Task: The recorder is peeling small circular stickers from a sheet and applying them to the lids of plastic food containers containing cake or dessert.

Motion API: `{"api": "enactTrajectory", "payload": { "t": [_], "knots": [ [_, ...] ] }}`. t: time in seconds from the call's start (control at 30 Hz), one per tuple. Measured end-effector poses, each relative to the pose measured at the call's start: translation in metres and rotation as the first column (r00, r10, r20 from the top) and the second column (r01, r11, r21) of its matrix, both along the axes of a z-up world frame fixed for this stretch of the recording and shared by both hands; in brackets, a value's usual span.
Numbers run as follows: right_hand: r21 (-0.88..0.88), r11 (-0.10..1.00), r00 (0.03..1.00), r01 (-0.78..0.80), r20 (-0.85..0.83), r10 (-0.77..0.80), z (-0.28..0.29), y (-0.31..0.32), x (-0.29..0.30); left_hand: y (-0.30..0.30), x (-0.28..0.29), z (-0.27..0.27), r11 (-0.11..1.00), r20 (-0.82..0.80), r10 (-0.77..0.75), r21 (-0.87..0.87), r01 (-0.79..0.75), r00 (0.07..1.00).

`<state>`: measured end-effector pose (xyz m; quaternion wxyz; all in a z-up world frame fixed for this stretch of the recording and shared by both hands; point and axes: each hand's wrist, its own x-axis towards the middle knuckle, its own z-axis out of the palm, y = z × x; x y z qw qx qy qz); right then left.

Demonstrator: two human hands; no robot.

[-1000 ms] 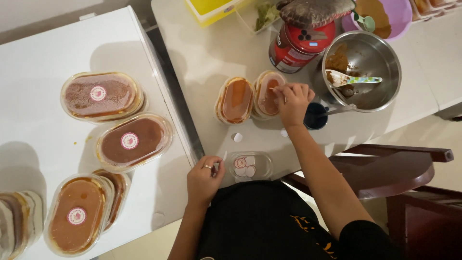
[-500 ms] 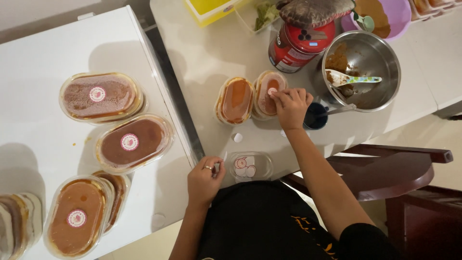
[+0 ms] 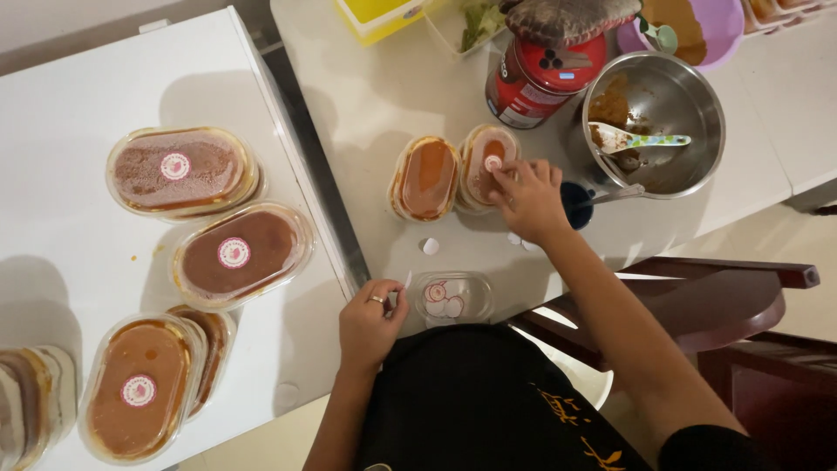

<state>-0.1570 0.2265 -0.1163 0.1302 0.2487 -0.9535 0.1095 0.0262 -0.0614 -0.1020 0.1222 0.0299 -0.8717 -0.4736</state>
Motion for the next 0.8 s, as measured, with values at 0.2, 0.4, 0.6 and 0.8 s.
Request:
{"api": "enactTrajectory", "payload": {
  "t": [0.2,0.4,0.6,0.8],
  "knots": [
    [-0.186,0.975,0.978,0.122,0.187,-0.087,-0.010,0.011,-0.011,0.000,0.000,0.001,1.000,0.013,-0.006,0.013,0.006,1.000],
    [0.235,0.971,0.971,-0.031,0.236,-0.026,-0.017,0.010,-0.018,-0.003,0.003,-0.006,0.999,0.006,-0.030,-0.012,0.030,1.000],
    [0.399,0.916,0.950,0.033,0.271,-0.153,-0.011,-0.012,0.007,-0.001,0.005,0.000,0.998,0.022,-0.047,-0.040,0.048,0.999],
    [0.533,0.844,0.946,-0.056,0.298,-0.125,0.004,-0.009,-0.006,0.002,0.001,0.006,0.997,0.028,-0.034,-0.063,0.036,0.999]
  ]
}}
